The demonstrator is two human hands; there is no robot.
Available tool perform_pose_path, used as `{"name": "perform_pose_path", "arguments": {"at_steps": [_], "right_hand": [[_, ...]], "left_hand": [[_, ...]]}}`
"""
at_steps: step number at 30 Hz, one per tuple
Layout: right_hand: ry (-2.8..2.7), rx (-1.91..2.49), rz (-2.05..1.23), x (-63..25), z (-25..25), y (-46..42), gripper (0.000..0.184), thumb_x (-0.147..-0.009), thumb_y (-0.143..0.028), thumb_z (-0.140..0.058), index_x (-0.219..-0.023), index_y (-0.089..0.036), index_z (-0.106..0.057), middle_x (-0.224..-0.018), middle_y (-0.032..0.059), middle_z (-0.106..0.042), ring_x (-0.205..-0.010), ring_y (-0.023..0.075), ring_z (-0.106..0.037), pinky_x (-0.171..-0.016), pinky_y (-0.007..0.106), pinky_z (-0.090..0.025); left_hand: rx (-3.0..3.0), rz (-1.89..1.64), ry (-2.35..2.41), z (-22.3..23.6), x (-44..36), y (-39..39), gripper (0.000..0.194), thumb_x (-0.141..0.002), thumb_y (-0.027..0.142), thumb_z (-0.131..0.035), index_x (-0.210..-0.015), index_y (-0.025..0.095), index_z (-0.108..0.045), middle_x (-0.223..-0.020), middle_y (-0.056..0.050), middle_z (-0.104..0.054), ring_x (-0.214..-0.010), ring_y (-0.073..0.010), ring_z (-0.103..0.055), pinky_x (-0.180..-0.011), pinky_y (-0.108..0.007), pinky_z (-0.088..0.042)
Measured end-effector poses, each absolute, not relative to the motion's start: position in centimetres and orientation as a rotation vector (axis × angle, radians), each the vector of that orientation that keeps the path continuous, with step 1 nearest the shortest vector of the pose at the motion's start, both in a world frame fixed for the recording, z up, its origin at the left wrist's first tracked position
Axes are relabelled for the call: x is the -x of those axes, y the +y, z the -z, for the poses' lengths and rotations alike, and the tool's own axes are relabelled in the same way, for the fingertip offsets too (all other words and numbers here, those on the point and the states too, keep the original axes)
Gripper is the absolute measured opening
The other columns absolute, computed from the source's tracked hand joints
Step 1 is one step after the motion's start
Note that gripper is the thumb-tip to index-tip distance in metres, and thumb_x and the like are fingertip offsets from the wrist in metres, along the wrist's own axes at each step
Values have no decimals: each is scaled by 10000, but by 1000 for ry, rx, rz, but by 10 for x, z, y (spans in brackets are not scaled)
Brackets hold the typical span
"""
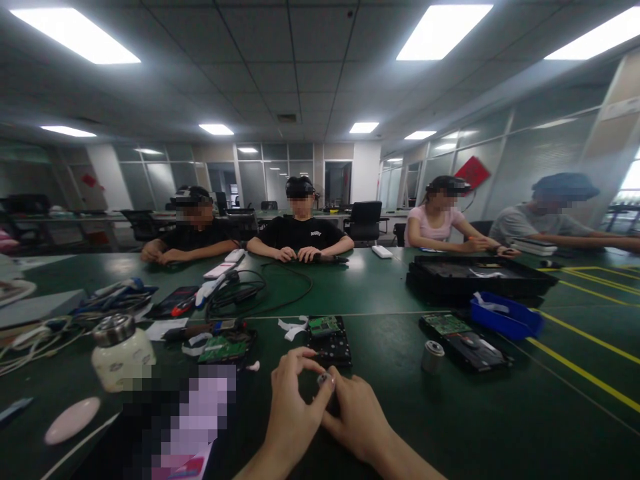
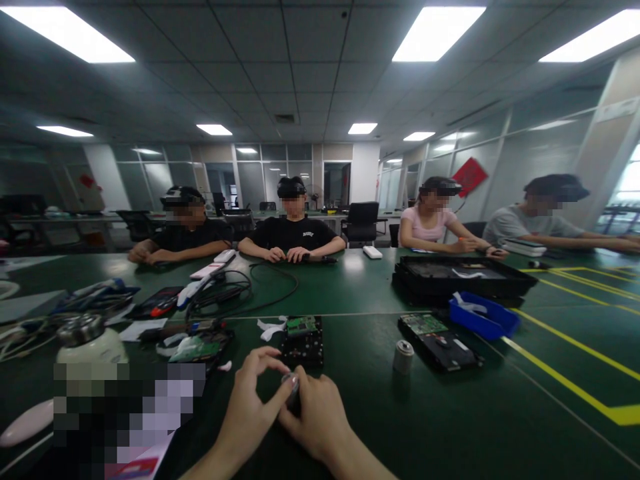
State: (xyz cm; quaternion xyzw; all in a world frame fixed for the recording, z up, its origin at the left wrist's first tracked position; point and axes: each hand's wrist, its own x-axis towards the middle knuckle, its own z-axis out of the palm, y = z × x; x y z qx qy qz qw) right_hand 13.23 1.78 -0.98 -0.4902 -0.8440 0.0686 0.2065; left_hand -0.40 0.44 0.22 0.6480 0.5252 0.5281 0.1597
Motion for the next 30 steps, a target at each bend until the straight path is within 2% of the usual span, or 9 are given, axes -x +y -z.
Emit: {"name": "perform_pose_path", "arguments": {"at_steps": [3, 5, 7, 12, 15, 17, 20, 25, 30], "right_hand": [[-2353, 1332, -212, -133, 12, 20, 196, -802, -313, -474, -960, -200, -494, -916, 40, -655, -789, 199, -608, -699, 264, -354], [-2334, 1356, -229, -132, 13, 21, 196, -802, -315, -471, -961, -201, -483, -867, 27, -661, -765, 194, -612, -691, 258, -356], [-2334, 1380, -228, -132, 13, 20, 178, -807, -327, -468, -930, -200, -486, -818, 20, -657, -727, 187, -610, -674, 256, -353], [-2363, 1381, -185, -132, 8, 17, 173, -818, -329, -455, -900, -186, -508, -863, 47, -648, -738, 199, -609, -677, 271, -351], [-2360, 1375, -195, -132, 7, 16, 202, -816, -326, -459, -948, -180, -502, -870, 49, -649, -753, 206, -610, -684, 275, -356], [-2361, 1379, -196, -132, 6, 16, 207, -815, -330, -462, -952, -179, -498, -851, 45, -649, -739, 204, -607, -672, 274, -354], [-2356, 1386, -163, -131, 7, 17, 205, -813, -329, -467, -942, -173, -499, -852, 49, -644, -722, 202, -603, -660, 277, -349], [-2358, 1344, -166, -132, 11, 17, 182, -822, -324, -471, -927, -180, -505, -880, 46, -638, -721, 191, -600, -665, 274, -339], [-2337, 1343, -171, -132, 13, 17, 183, -823, -309, -473, -958, -187, -490, -833, 28, -648, -707, 185, -598, -667, 267, -331]], "left_hand": [[-1929, -1382, 1383, -4, 1, 1, 395, -686, 323, -683, -1058, 241, -577, -1128, -83, -617, -1096, -290, -511, -949, -492, -365], [-1979, -1383, 1298, -5, -1, -2, 556, -662, 306, -702, -1184, 255, -520, -1262, -88, -533, -1176, -286, -451, -987, -475, -342], [-1971, -1443, 1342, -5, -1, -2, 606, -669, 289, -687, -1234, 244, -473, -1278, -92, -509, -1196, -276, -431, -997, -467, -330], [-1859, -1422, 1613, -7, 1, 4, 207, -720, 345, -632, -876, 214, -595, -998, -61, -655, -1039, -279, -541, -926, -494, -347], [-1851, -1361, 1537, -8, 1, 6, 240, -752, 320, -604, -969, 222, -568, -931, -42, -695, -1020, -263, -560, -941, -484, -324], [-1840, -1372, 1473, -7, 1, 4, 314, -782, 296, -565, -1086, 229, -529, -1025, -53, -679, -1079, -250, -534, -961, -469, -312], [-1852, -1408, 1489, -5, 1, 3, 335, -798, 295, -535, -1129, 243, -524, -1162, -61, -611, -1136, -246, -490, -968, -468, -307], [-1919, -1342, 1616, -3, 2, 5, 231, -730, 356, -628, -934, 248, -615, -946, -25, -671, -998, -256, -553, -906, -470, -345], [-1866, -1427, 1486, -1, 2, 9, 146, -790, 369, -577, -831, 232, -606, -852, -10, -681, -869, -209, -611, -872, -398, -377]]}}
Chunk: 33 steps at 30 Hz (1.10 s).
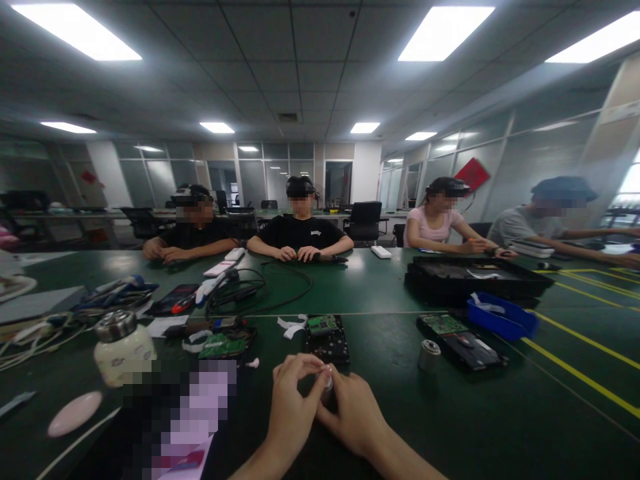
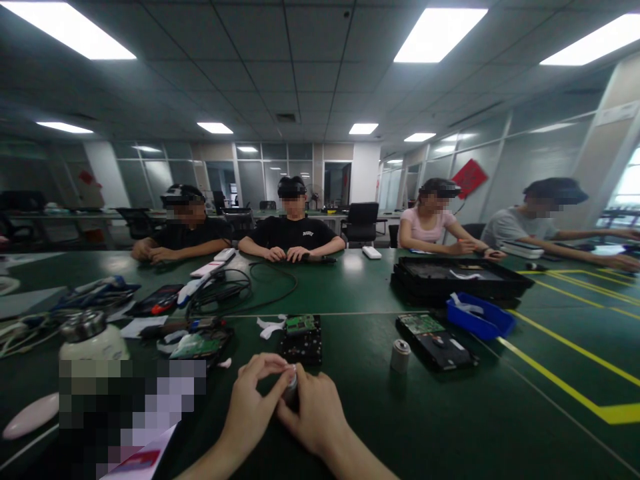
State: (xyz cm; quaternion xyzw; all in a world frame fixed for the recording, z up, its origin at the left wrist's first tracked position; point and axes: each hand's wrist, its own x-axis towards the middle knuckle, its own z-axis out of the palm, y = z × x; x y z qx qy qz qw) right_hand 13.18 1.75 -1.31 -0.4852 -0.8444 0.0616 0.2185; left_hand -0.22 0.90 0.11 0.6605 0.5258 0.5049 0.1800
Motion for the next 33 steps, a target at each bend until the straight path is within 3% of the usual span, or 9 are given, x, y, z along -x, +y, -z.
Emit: {"name": "perform_pose_path", "arguments": {"at_steps": [5, 11, 15, 17, 20, 23, 27, 33], "right_hand": [[-2312, 1392, -142, -130, 9, 17, 152, -815, -323, -488, -899, -196, -482, -800, 24, -661, -686, 191, -597, -644, 270, -314], [-2311, 1401, -132, -129, 6, 15, 146, -833, -342, -477, -873, -202, -475, -747, 14, -650, -643, 183, -585, -632, 268, -317], [-2313, 1397, -116, -130, 8, 15, 144, -830, -343, -485, -862, -203, -473, -755, 18, -646, -643, 180, -579, -628, 267, -318], [-2312, 1397, -116, -130, 8, 16, 148, -830, -348, -486, -859, -204, -473, -756, 18, -645, -647, 180, -579, -631, 267, -319], [-2311, 1403, -125, -130, 7, 15, 154, -828, -353, -487, -867, -205, -473, -755, 14, -644, -653, 182, -583, -633, 264, -321], [-2320, 1412, -136, -130, 5, 14, 155, -828, -353, -478, -866, -203, -474, -753, 16, -646, -658, 189, -584, -631, 270, -322], [-2335, 1433, -134, -130, 6, 14, 166, -819, -350, -467, -890, -200, -477, -787, 27, -651, -687, 202, -588, -634, 275, -321], [-2356, 1417, -134, -131, 11, 17, 155, -815, -326, -451, -899, -198, -471, -805, 28, -644, -697, 195, -591, -637, 267, -318]], "left_hand": [[-1730, -1602, 1772, 6, 22, 20, 169, -821, 380, -528, -869, 240, -609, -923, -25, -696, -942, -225, -604, -889, -394, -351], [-1585, -1162, 2187, 19, 43, 27, 242, -833, 262, -501, -1064, 283, -569, -933, -14, -728, -1056, -246, -566, -837, -411, -319], [-1576, -1121, 2249, 19, 40, 23, 364, -811, 221, -528, -1167, 290, -508, -1028, -5, -704, -1100, -244, -513, -849, -399, -312], [-1567, -1137, 2262, 17, 40, 22, 383, -793, 210, -551, -1166, 280, -502, -1068, -5, -684, -1083, -251, -505, -833, -389, -328], [-1538, -1135, 2263, 16, 42, 23, 298, -782, 206, -559, -1072, 274, -540, -962, -3, -703, -1017, -267, -526, -807, -402, -347], [-1539, -1293, 2131, 17, 41, 26, 176, -789, 256, -553, -965, 253, -558, -856, -11, -704, -927, -264, -572, -813, -424, -373], [-1663, -1655, 1633, 13, 25, 22, 172, -788, 342, -564, -906, 218, -554, -907, -44, -681, -903, -227, -617, -867, -404, -418], [-1623, -1545, 1300, 3, 0, 7, 96, -760, 232, -597, -811, 208, -520, -806, -9, -687, -838, -187, -659, -820, -342, -488]]}}
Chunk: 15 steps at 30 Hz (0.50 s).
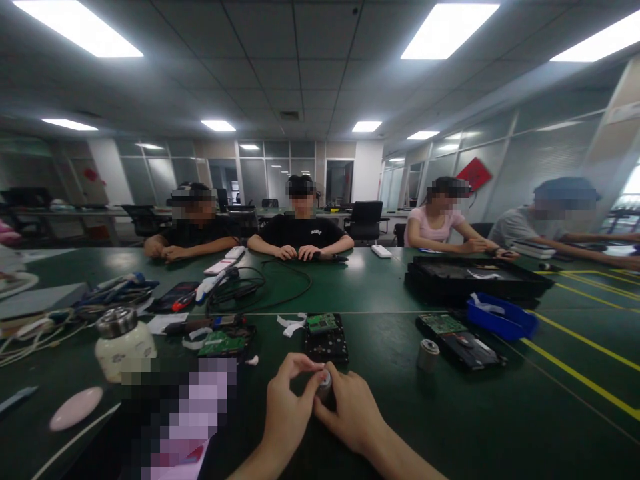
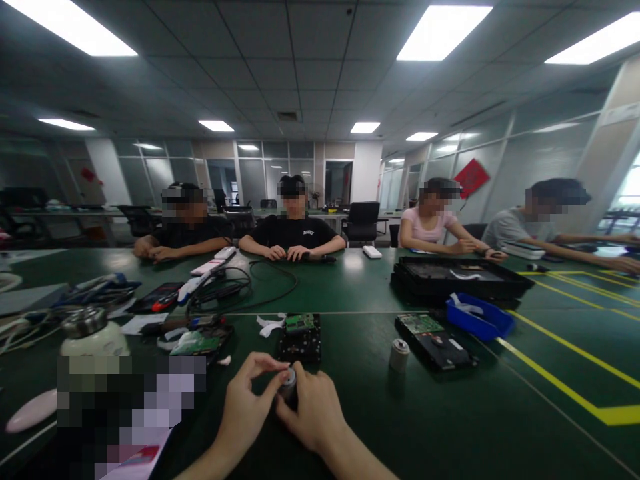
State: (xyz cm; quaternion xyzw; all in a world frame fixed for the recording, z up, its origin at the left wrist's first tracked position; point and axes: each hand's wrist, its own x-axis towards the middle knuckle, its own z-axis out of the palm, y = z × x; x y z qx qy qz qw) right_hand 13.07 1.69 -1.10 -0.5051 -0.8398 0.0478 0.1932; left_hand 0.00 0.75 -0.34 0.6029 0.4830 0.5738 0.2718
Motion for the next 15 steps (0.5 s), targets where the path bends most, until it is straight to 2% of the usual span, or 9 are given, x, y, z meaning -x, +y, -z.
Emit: {"name": "perform_pose_path", "arguments": {"at_steps": [3, 6, 11, 15], "right_hand": [[-2351, 1385, -137, -131, 12, 18, 142, -814, -304, -450, -902, -195, -474, -809, 26, -644, -705, 192, -594, -648, 265, -324], [-2361, 1362, -155, -131, 12, 19, 166, -816, -294, -450, -940, -189, -483, -846, 33, -651, -715, 190, -598, -665, 265, -336], [-2371, 1378, -187, -132, 8, 17, 271, -810, -320, -474, -1035, -168, -482, -886, 53, -653, -755, 204, -604, -692, 275, -354], [-2379, 1388, -165, -132, 7, 16, 215, -821, -335, -459, -957, -176, -507, -885, 52, -642, -727, 203, -595, -671, 276, -354]], "left_hand": [[-1652, -1532, 1262, 2, 0, 6, 66, -778, 235, -577, -780, 207, -518, -809, -11, -685, -849, -183, -662, -809, -324, -502], [-1725, -1478, 1246, 2, 4, 5, 54, -799, 247, -550, -829, 204, -538, -846, -26, -688, -870, -189, -659, -821, -334, -501], [-1854, -1454, 1257, 3, 6, 3, 256, -793, 268, -561, -1041, 208, -565, -1070, -82, -652, -1062, -226, -580, -944, -408, -429], [-1882, -1530, 1414, 4, 4, 4, 265, -747, 303, -615, -986, 195, -579, -992, -81, -648, -1003, -243, -584, -919, -441, -428]]}}
